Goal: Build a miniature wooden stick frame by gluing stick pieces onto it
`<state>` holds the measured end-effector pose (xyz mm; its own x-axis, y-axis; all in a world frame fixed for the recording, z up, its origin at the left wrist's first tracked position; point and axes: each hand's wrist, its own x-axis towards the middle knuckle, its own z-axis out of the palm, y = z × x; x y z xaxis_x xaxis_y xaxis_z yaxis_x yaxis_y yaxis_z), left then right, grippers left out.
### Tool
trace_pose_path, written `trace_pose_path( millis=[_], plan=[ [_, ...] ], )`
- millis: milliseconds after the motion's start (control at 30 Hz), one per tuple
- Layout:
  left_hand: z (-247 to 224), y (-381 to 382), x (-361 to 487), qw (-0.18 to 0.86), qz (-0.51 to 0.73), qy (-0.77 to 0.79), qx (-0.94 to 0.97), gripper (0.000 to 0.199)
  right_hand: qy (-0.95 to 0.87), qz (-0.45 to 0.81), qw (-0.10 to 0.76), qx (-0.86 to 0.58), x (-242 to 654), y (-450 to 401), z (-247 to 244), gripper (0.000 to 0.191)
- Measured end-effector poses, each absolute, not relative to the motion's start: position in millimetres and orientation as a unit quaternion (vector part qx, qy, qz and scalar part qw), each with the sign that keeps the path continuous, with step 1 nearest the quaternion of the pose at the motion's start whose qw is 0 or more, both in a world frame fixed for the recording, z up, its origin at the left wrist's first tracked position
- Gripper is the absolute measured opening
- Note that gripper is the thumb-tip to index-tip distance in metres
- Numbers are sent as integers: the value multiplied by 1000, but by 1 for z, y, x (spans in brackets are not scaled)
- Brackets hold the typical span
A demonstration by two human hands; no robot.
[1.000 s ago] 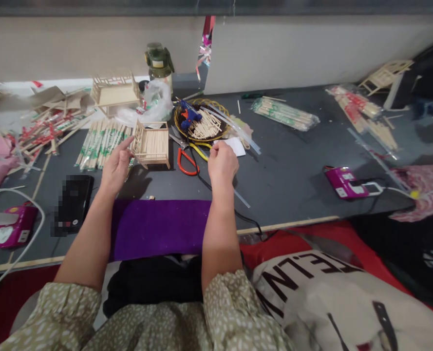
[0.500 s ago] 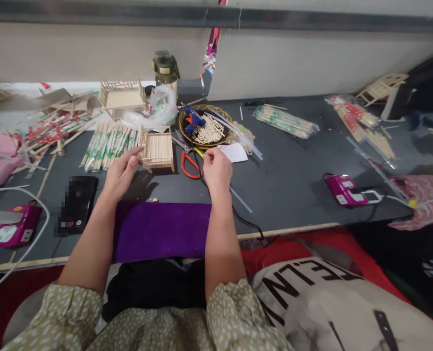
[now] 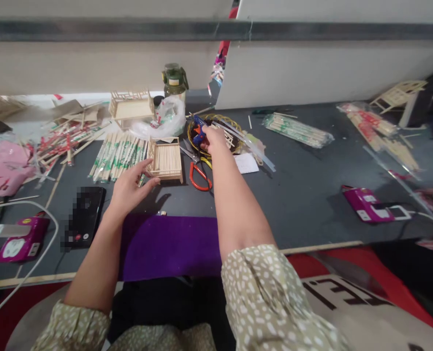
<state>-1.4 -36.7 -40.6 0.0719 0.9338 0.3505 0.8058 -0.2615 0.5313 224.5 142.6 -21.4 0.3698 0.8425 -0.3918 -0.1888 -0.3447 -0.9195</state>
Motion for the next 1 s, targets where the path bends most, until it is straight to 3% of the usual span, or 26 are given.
trace_pose_path(
  millis=[167,333,433,567,667,767,1000],
  plan=[
    [-39,-39,2,83,305,600,735,52,-216,490,562,-630,223,146,-27,29],
    [-41,-38,-1,66,290,597,745,56,-201,530,640,-519,241,111,-21,14],
    [-33,-38,-4,12,303,586,752,63,-231,566,640,-465,249,57,-19,6],
    [-6,-35,1,-21,265,549,792,53,-377,433,664,-479,245,-23,-33,23],
    [14,-23,15,6,208,509,835,47,-457,273,648,-544,238,-61,-50,24],
    [18,-7,27,39,166,483,859,35,-532,200,585,-579,236,-75,-64,24],
    [-2,-1,32,50,150,514,843,14,-587,217,509,-591,241,-75,-64,27]
  ],
)
